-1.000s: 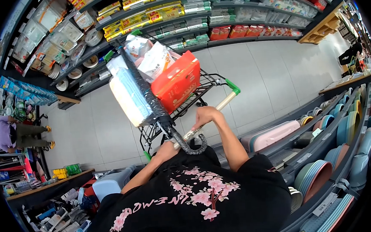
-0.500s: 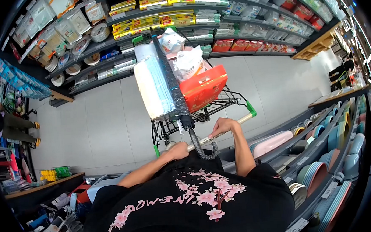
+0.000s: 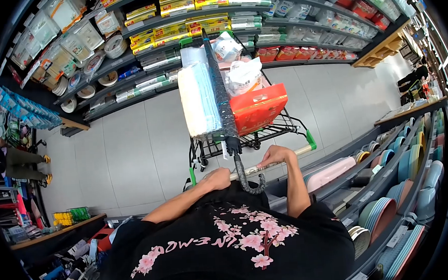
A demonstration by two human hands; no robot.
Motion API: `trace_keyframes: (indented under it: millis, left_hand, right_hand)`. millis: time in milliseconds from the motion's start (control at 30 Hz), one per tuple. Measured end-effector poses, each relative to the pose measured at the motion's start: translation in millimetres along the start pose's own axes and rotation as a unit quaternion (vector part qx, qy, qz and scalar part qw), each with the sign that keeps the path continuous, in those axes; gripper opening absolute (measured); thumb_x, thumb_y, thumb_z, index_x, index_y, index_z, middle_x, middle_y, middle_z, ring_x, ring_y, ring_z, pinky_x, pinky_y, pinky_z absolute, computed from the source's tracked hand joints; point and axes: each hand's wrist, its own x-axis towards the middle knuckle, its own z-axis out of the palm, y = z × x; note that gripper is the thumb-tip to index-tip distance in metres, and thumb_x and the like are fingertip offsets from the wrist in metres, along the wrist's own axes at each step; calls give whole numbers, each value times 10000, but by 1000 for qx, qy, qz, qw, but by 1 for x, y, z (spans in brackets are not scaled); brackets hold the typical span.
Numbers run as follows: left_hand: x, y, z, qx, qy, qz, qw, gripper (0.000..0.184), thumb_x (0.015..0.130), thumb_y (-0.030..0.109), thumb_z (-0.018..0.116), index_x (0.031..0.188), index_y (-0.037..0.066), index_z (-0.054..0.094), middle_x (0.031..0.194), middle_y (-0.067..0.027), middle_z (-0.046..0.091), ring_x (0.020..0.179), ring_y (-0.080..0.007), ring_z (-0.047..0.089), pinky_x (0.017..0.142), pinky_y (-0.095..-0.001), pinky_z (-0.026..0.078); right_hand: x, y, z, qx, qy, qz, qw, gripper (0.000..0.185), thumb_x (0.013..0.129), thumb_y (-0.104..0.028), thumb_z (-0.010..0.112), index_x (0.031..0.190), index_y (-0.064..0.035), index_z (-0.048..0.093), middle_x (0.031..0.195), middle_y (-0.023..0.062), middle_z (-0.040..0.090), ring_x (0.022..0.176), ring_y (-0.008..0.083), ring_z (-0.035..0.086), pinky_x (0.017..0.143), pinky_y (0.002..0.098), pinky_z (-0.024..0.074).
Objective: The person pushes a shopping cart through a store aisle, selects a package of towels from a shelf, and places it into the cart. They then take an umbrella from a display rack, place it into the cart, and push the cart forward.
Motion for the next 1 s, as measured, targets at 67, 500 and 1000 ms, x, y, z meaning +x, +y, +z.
trace_keyframes:
  millis: [67, 500, 1000]
  left_hand:
    - [10, 7, -8, 14, -20, 6, 1000, 275, 770, 88, 583, 960, -76, 697, 950, -316, 671, 902, -433, 679, 818, -479, 533]
    - [56, -6, -30, 125, 29, 17, 992, 224, 721, 112, 637, 876, -13, 739, 884, -261, 695, 851, -405, 696, 764, -464, 556]
    - [77, -57, -65, 213, 150, 97, 961, 126, 704, 118, 661, 759, 39, 742, 795, -206, 709, 763, -345, 719, 669, -429, 569]
  right_hand:
    - [0, 7, -8, 6, 9, -4, 1000, 563, 683, -583, 830, 864, -51, 789, 725, 34, 706, 667, 120, 602, 645, 285, 481]
    - [-1, 8, -17, 79, 89, -7, 993, 478, 719, -514, 836, 824, -50, 789, 739, 36, 719, 697, 117, 625, 662, 283, 498]
    - [45, -95, 54, 104, 295, -162, 936, 468, 723, -264, 807, 1093, -2, 689, 1002, 163, 727, 898, 281, 706, 793, 377, 547]
